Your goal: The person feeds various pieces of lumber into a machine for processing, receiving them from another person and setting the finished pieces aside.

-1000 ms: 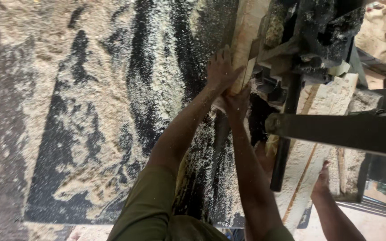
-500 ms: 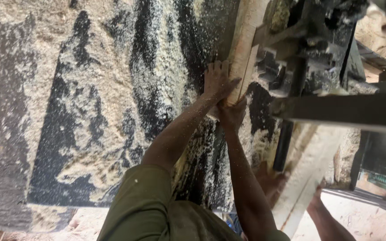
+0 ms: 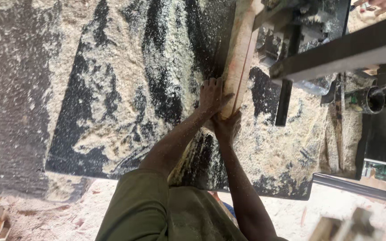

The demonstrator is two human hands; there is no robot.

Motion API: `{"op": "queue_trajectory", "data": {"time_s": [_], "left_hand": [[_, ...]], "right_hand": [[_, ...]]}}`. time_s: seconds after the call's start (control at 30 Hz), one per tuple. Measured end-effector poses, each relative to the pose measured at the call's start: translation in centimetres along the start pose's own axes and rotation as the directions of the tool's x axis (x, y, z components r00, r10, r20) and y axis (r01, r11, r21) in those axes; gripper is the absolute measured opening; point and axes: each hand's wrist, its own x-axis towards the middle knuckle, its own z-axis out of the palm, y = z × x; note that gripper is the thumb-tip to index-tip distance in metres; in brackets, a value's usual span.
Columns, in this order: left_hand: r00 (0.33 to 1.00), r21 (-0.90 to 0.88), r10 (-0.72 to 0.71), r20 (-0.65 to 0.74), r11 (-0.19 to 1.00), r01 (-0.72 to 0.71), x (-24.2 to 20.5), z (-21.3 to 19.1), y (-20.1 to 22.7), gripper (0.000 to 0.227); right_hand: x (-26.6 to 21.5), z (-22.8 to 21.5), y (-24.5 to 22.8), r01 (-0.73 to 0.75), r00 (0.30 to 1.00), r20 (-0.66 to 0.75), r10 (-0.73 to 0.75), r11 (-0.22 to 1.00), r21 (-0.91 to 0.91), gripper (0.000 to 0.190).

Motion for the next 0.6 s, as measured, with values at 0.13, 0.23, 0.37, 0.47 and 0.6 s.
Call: {"op": "queue_trajectory", "data": {"time_s": [0.13,0.23,0.37,0.47,0.6], "left_hand": [[1.000,0.023,-0.005,0.021,1.000,0.004,-3.6,0.1,-0.4,0.079],[1.000,0.040,0.031,0.001,0.999,-0.031,-6.2,0.2,-0.6,0.081],[0.994,0.084,0.086,-0.067,0.993,-0.080,-12.6,-1.0,-0.4,0.090],[0.998,0.072,-0.016,0.053,0.997,0.012,-21.2,-2.7,0.3,0.082],[0.996,0.121,-0.072,0.055,0.991,0.065,-33.0,-5.6,1.5,0.094]], "right_hand": [[-2.7,1.2,3.4,0.043,0.998,-0.040,-0.042,0.999,0.013,0.123],[-4.6,1.7,5.4,0.087,0.994,-0.064,-0.088,0.996,-0.006,0.123],[-9.6,2.4,9.5,0.147,0.988,-0.048,-0.150,0.987,-0.060,0.117],[-16.6,1.7,14.1,0.369,0.928,-0.037,-0.370,0.929,-0.039,0.109],[-25.4,-1.1,18.6,0.052,0.976,0.205,-0.071,0.994,0.097,0.087]]}}
